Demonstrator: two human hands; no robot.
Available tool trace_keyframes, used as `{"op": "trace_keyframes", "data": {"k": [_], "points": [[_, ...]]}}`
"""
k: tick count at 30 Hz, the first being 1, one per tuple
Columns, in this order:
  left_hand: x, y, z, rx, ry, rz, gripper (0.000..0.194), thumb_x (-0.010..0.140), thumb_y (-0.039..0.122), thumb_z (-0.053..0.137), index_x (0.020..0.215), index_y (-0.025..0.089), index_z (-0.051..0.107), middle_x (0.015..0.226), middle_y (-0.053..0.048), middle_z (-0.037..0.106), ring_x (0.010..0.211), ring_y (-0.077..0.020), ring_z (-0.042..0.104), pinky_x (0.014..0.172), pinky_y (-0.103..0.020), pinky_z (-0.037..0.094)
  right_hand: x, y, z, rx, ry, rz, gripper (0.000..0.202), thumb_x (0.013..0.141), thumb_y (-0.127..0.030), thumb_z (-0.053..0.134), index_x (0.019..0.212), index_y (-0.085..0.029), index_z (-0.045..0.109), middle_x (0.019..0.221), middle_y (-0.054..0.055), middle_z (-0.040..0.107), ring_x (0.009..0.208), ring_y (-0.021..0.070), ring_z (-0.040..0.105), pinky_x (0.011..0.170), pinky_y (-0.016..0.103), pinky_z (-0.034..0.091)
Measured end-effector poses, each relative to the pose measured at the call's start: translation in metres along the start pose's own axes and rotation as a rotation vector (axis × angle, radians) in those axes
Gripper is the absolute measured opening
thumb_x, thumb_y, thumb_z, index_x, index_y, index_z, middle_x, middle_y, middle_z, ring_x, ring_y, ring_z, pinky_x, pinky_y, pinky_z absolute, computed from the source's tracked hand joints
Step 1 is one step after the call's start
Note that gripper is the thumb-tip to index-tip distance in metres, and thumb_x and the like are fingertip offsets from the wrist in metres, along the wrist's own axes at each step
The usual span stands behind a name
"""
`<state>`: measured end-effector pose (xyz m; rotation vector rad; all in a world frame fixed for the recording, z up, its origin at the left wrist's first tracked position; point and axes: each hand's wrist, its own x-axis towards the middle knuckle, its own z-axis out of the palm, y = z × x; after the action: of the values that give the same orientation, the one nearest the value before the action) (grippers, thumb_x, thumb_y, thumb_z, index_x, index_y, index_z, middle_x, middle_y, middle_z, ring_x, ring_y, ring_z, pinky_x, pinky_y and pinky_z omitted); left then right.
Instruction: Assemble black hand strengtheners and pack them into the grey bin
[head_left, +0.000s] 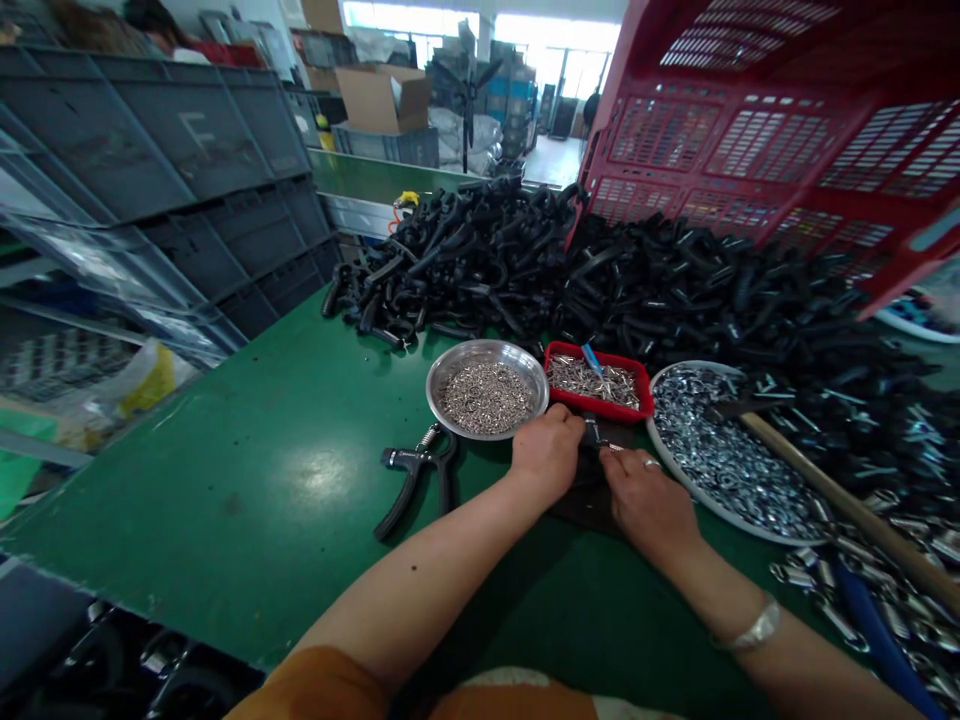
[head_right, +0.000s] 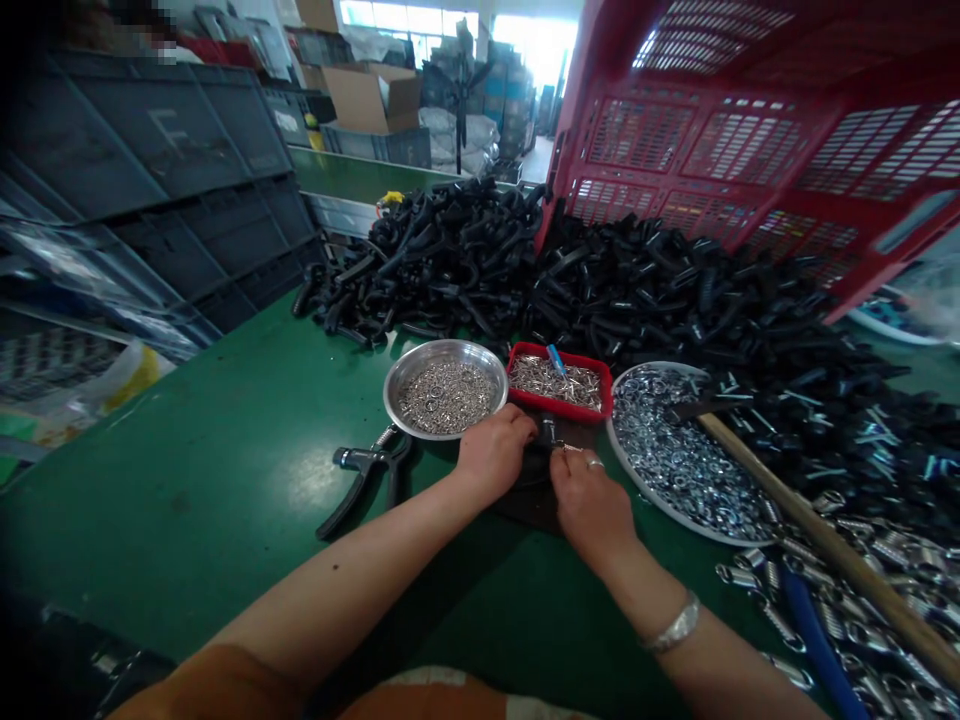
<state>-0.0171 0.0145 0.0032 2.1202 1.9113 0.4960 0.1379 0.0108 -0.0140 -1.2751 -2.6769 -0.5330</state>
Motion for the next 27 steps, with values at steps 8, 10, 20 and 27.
{"op": "trace_keyframes", "data": {"k": [8,10,20,27], "points": [[0.016,0.009,0.01,-0.059,-0.052,0.163,0.024,0.086,0.025,0.039,0.093,0.026,0.062,0.105,0.0,0.051,0.088,-0.013,0.054,0.074,-0.024,0.045,-0.028,0.013,0.022,0.29,0.084,0.059,0.037,0.084,-0.02,0.038,0.118,-0.012,0.05,0.105,0.015,0.054,0.093,0.0245,0.049,0.076,0.039,0.045],[0.018,0.009,0.011,-0.024,-0.058,0.165,0.023,0.085,0.024,0.04,0.094,0.026,0.062,0.105,0.0,0.051,0.089,-0.0129,0.054,0.075,-0.024,0.045,-0.03,0.014,0.024,0.324,0.085,0.063,0.037,0.084,-0.021,0.039,0.118,-0.012,0.049,0.107,0.015,0.054,0.095,0.0242,0.048,0.078,0.04,0.045],[0.023,0.015,0.009,0.033,-0.086,0.164,0.02,0.083,0.024,0.044,0.093,0.024,0.062,0.099,-0.001,0.053,0.086,-0.0123,0.055,0.076,-0.023,0.045,-0.032,0.016,0.027,0.384,0.106,0.097,0.036,0.083,-0.02,0.04,0.115,-0.01,0.052,0.106,0.015,0.055,0.094,0.0229,0.049,0.081,0.039,0.043],[0.019,0.016,0.015,0.09,-0.105,0.178,0.024,0.086,0.025,0.036,0.096,0.024,0.059,0.098,-0.003,0.049,0.078,-0.0123,0.057,0.071,-0.024,0.047,-0.034,0.017,0.028,0.418,0.119,0.093,0.037,0.083,-0.018,0.039,0.117,-0.01,0.051,0.107,0.014,0.055,0.095,0.0229,0.047,0.081,0.038,0.043]]}}
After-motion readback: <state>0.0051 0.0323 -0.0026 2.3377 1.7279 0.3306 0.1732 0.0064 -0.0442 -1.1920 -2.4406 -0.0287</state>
